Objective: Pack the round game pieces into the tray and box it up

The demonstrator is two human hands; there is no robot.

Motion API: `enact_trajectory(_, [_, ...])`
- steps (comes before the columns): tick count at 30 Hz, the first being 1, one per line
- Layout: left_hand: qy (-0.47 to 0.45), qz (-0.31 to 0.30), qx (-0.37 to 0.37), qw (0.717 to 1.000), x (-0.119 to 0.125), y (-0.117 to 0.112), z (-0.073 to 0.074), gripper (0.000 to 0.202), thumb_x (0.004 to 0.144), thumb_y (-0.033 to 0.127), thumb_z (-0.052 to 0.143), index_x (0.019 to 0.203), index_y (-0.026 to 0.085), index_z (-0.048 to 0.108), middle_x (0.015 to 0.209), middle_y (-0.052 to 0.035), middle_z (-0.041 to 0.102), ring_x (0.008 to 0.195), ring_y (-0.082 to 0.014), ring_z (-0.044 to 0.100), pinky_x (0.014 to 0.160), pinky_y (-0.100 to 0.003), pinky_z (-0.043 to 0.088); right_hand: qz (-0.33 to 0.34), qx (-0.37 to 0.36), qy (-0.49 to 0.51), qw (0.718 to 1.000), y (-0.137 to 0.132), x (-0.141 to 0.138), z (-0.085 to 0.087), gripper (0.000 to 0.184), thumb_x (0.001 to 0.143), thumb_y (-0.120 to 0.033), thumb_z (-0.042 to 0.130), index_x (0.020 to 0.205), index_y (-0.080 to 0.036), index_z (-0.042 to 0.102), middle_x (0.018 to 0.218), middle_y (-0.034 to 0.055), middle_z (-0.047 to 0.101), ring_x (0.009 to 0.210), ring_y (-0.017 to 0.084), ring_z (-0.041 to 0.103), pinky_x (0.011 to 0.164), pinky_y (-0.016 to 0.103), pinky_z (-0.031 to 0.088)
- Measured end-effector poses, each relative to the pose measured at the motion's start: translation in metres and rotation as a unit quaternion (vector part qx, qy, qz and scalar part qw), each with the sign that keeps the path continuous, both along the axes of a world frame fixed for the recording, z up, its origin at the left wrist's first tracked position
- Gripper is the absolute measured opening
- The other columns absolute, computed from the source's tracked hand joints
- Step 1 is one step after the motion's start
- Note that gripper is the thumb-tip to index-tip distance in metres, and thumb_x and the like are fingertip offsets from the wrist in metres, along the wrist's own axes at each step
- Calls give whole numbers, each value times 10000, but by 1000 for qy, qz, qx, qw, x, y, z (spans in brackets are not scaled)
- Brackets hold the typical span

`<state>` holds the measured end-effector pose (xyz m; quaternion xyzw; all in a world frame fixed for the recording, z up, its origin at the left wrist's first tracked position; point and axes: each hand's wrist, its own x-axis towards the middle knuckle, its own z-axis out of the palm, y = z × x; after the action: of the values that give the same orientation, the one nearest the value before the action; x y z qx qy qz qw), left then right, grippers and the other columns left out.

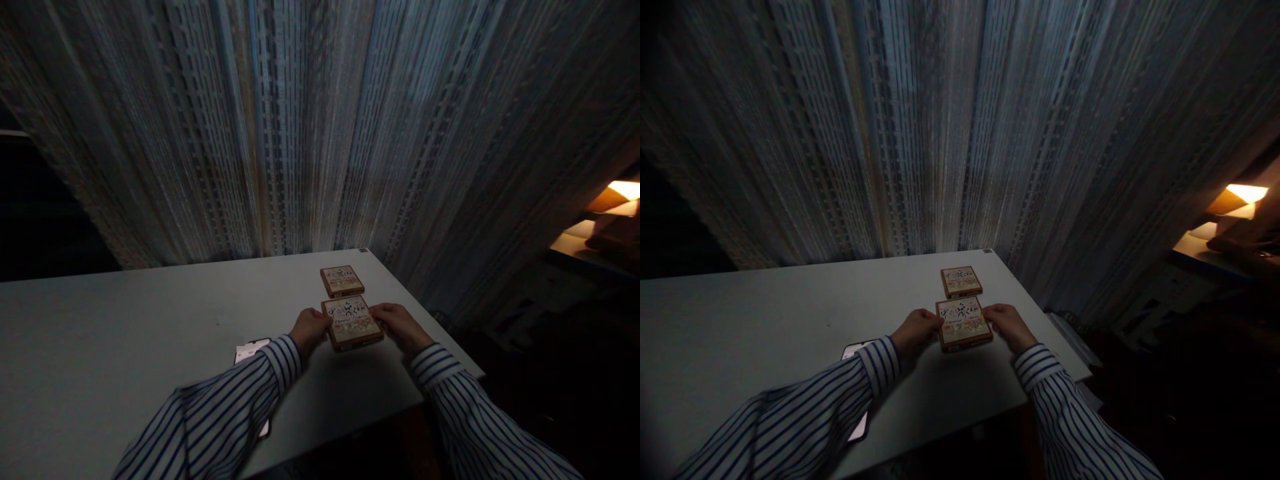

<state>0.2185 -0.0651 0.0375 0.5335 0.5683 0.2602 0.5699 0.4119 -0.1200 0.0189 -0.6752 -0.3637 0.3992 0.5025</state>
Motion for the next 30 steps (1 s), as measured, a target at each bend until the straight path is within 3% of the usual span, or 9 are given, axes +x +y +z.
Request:
enact_trajectory(15, [4, -15, 13, 1000, 17, 5, -16, 115, 730, 143, 604, 672, 136, 504, 457, 37, 511, 399, -87, 473, 434, -208, 359, -7, -14, -8, 1000, -1, 16, -5, 152, 580, -276, 642, 635, -135, 649, 516, -1, 594, 407, 64, 403, 396, 205, 257])
enact_trajectory(30, [31, -33, 29, 999, 27, 12, -20, 116, 730, 143, 588, 678, 153, 485, 422, 60, 460, 362, -80, 415, 401, -200, 317, -1, -6, -16, 1000, 7, 26, -8, 100, 580, -223, 622, 583, -126, 646, 486, -10, 579, 430, 71, 415, 426, 203, 284])
